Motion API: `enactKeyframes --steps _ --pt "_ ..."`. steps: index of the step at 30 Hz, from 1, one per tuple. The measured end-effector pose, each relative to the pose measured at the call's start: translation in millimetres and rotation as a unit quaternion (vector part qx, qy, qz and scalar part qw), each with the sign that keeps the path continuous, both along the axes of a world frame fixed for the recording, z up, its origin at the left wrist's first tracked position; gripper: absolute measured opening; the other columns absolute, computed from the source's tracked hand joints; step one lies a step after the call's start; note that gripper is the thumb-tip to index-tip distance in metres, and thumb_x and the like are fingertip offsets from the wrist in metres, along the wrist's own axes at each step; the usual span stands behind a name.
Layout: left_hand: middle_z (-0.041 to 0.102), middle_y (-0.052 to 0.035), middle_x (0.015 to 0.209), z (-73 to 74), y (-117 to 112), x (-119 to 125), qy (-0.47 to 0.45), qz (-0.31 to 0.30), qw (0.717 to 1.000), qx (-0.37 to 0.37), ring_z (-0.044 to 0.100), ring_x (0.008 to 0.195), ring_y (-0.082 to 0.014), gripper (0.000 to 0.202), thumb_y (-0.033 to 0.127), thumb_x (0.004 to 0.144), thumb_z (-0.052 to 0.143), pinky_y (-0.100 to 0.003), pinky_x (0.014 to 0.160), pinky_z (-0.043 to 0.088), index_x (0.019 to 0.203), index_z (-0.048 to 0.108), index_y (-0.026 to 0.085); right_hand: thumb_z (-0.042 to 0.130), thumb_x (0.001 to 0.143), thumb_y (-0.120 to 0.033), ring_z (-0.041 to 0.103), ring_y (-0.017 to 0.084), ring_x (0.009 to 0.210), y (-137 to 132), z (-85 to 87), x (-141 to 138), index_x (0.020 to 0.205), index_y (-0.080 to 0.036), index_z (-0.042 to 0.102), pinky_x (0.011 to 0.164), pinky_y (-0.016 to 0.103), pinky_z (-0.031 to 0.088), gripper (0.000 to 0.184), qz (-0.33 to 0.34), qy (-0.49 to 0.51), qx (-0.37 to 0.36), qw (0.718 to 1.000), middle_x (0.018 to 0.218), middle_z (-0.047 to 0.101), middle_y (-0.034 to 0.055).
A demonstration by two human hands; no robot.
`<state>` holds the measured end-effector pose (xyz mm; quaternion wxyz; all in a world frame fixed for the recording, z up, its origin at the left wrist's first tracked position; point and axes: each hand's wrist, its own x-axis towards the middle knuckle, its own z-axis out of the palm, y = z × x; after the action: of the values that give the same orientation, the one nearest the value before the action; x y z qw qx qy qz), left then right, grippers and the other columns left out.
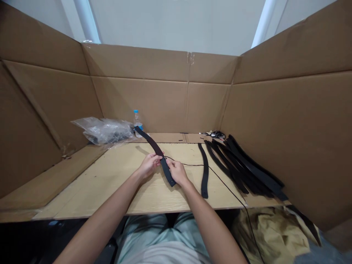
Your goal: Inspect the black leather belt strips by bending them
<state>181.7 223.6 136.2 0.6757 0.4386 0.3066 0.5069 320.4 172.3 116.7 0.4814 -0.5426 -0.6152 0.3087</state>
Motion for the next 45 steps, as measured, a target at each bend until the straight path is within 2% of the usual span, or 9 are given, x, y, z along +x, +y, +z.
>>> enactKeyframes --steps 9,16,23,34,41,45 --pt "0.057 -0.0014 0.062 -1.4 -2.9 1.6 -0.002 -0.013 1.0 0.004 0.046 0.054 -0.0075 0.025 0.015 0.051 0.072 -0.021 0.051 0.03 0.075 0.066 0.009 0.041 0.073 -0.071 0.03 0.009 0.048 5.1 1.8 0.0 0.055 -0.016 0.046 0.045 0.023 0.021 0.058 -0.016 0.008 -0.011 1.0 0.051 0.035 -0.0017" --pt "0.057 -0.0017 0.062 -2.7 -0.9 1.2 0.018 -0.011 1.0 0.014 0.046 0.053 -0.0077 0.023 0.016 0.052 0.07 -0.021 0.051 0.03 0.074 0.065 0.009 0.043 0.074 -0.07 0.029 0.009 0.049 4.9 -2.3 -0.7 0.058 -0.014 0.054 0.044 0.023 0.02 0.059 -0.019 0.005 -0.001 1.0 0.051 0.036 -0.0013" --pt "0.055 -0.0011 0.06 -2.2 -1.7 1.2 0.029 -0.005 0.999 0.018 0.046 0.052 -0.0078 0.022 0.016 0.052 0.069 -0.021 0.051 0.029 0.072 0.064 0.009 0.043 0.072 -0.07 0.026 0.01 0.049 5.0 -3.6 -2.0 0.051 -0.017 0.046 0.045 0.024 0.018 0.057 -0.049 0.002 0.01 0.999 0.05 0.03 -0.0013" --pt "0.055 -0.0009 0.057 -5.7 1.4 1.3 0.042 0.0 0.999 0.004 0.046 0.051 -0.0075 0.018 0.015 0.051 0.067 -0.02 0.05 0.029 0.068 0.064 0.009 0.039 0.074 -0.066 0.029 0.011 0.048 2.0 1.5 -3.1 0.048 -0.018 0.041 0.048 0.026 0.019 0.056 -0.077 -0.065 0.049 0.994 0.049 0.03 0.0005" --pt "0.057 -0.0016 0.06 -7.0 1.7 -0.6 0.044 -0.004 0.999 0.01 0.048 0.053 -0.0078 0.019 0.014 0.052 0.068 -0.02 0.051 0.03 0.069 0.064 0.009 0.04 0.077 -0.064 0.036 0.012 0.048 4.7 -4.6 -2.1 0.049 -0.017 0.045 0.048 0.026 0.021 0.055 -0.067 -0.074 0.046 0.994 0.047 0.035 0.0004" --pt "0.057 -0.0021 0.06 -7.4 2.5 -2.1 0.048 0.001 0.999 0.017 0.049 0.053 -0.0088 0.017 0.015 0.052 0.068 -0.021 0.052 0.031 0.067 0.062 0.01 0.04 0.083 -0.058 0.05 0.016 0.057 4.8 -6.9 -0.5 0.062 -0.014 0.06 0.054 0.025 0.032 0.053 -0.026 -0.074 0.047 0.996 0.057 0.055 0.0033"
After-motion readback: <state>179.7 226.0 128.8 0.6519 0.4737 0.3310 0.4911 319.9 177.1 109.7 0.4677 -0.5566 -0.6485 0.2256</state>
